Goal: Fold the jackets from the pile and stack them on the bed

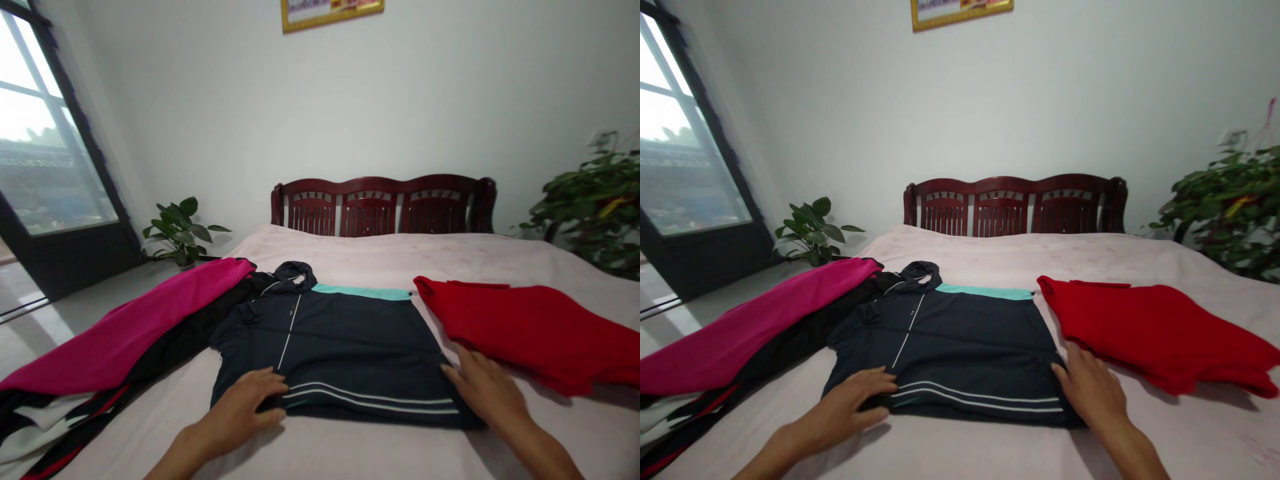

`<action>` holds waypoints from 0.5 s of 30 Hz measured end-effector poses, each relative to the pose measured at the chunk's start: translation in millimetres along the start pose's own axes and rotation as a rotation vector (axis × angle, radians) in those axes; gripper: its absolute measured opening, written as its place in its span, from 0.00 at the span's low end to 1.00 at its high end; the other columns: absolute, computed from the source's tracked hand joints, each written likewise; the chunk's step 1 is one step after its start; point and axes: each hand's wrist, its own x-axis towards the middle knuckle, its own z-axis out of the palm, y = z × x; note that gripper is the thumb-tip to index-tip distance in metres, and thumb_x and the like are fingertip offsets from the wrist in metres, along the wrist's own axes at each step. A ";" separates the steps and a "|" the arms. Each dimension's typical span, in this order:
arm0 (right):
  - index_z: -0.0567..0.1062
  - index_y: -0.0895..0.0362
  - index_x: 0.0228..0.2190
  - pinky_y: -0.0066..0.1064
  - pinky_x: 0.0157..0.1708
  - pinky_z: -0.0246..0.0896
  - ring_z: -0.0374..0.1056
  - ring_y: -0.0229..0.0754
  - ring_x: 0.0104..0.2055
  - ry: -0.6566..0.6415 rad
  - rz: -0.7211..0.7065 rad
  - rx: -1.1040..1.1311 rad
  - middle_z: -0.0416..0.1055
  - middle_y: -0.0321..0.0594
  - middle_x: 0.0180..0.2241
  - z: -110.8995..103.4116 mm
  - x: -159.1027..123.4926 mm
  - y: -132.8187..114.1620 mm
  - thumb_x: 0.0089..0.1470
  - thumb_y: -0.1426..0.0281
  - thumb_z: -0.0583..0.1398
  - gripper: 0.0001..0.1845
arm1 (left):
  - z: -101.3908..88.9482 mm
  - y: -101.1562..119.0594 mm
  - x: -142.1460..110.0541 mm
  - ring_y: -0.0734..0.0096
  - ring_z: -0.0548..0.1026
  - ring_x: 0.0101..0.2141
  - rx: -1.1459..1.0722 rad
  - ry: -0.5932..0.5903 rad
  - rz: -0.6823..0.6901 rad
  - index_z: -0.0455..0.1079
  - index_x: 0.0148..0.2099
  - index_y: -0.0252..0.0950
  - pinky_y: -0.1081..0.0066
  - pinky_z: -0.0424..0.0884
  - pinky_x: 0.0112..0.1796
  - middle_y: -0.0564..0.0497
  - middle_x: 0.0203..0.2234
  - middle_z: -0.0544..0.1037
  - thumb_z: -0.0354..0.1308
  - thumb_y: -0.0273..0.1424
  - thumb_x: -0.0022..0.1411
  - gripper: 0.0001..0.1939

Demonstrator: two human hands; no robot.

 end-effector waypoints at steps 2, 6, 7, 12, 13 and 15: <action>0.69 0.64 0.56 0.51 0.53 0.61 0.65 0.62 0.57 0.053 -0.131 -0.072 0.69 0.60 0.55 -9.4 0.8 -44.6 0.60 0.60 0.50 0.29 | -4.8 18.4 20.1 0.61 0.66 0.60 -0.057 0.041 -0.065 0.72 0.56 0.46 0.60 0.62 0.61 0.52 0.56 0.74 0.51 0.42 0.67 0.19; 0.61 0.61 0.63 0.47 0.64 0.48 0.52 0.54 0.67 -0.154 -0.483 0.066 0.57 0.51 0.65 3.1 -6.7 -145.8 0.62 0.59 0.50 0.32 | 14.8 43.2 76.4 0.58 0.57 0.65 0.039 0.097 -0.045 0.64 0.64 0.40 0.54 0.52 0.65 0.48 0.64 0.65 0.45 0.43 0.70 0.25; 0.60 0.59 0.64 0.47 0.65 0.46 0.49 0.53 0.68 -0.222 -0.547 0.090 0.55 0.49 0.66 11.6 -9.0 -162.3 0.63 0.59 0.50 0.32 | 22.8 42.2 88.1 0.55 0.54 0.66 0.089 0.083 -0.039 0.61 0.66 0.39 0.52 0.50 0.65 0.46 0.65 0.62 0.45 0.43 0.70 0.27; 0.59 0.55 0.65 0.51 0.66 0.42 0.46 0.53 0.69 -0.338 -0.592 0.060 0.51 0.47 0.67 47.9 -0.9 -153.0 0.63 0.52 0.48 0.34 | 45.4 5.1 106.4 0.51 0.49 0.67 0.241 -0.034 -0.096 0.54 0.69 0.39 0.49 0.50 0.64 0.41 0.68 0.53 0.43 0.46 0.70 0.31; 0.59 0.54 0.65 0.51 0.66 0.41 0.45 0.52 0.69 -0.323 -0.568 0.037 0.50 0.46 0.67 51.0 4.7 -137.7 0.63 0.51 0.47 0.35 | 45.3 -3.5 103.8 0.51 0.49 0.68 0.258 -0.042 -0.108 0.53 0.70 0.41 0.49 0.49 0.64 0.42 0.69 0.52 0.43 0.47 0.70 0.31; 0.58 0.54 0.65 0.52 0.66 0.42 0.45 0.52 0.69 -0.291 -0.507 -0.016 0.50 0.46 0.67 54.0 16.0 -104.4 0.63 0.51 0.46 0.35 | 42.8 -17.9 96.7 0.52 0.47 0.68 0.282 -0.045 -0.131 0.51 0.70 0.46 0.47 0.48 0.64 0.44 0.69 0.50 0.43 0.48 0.69 0.31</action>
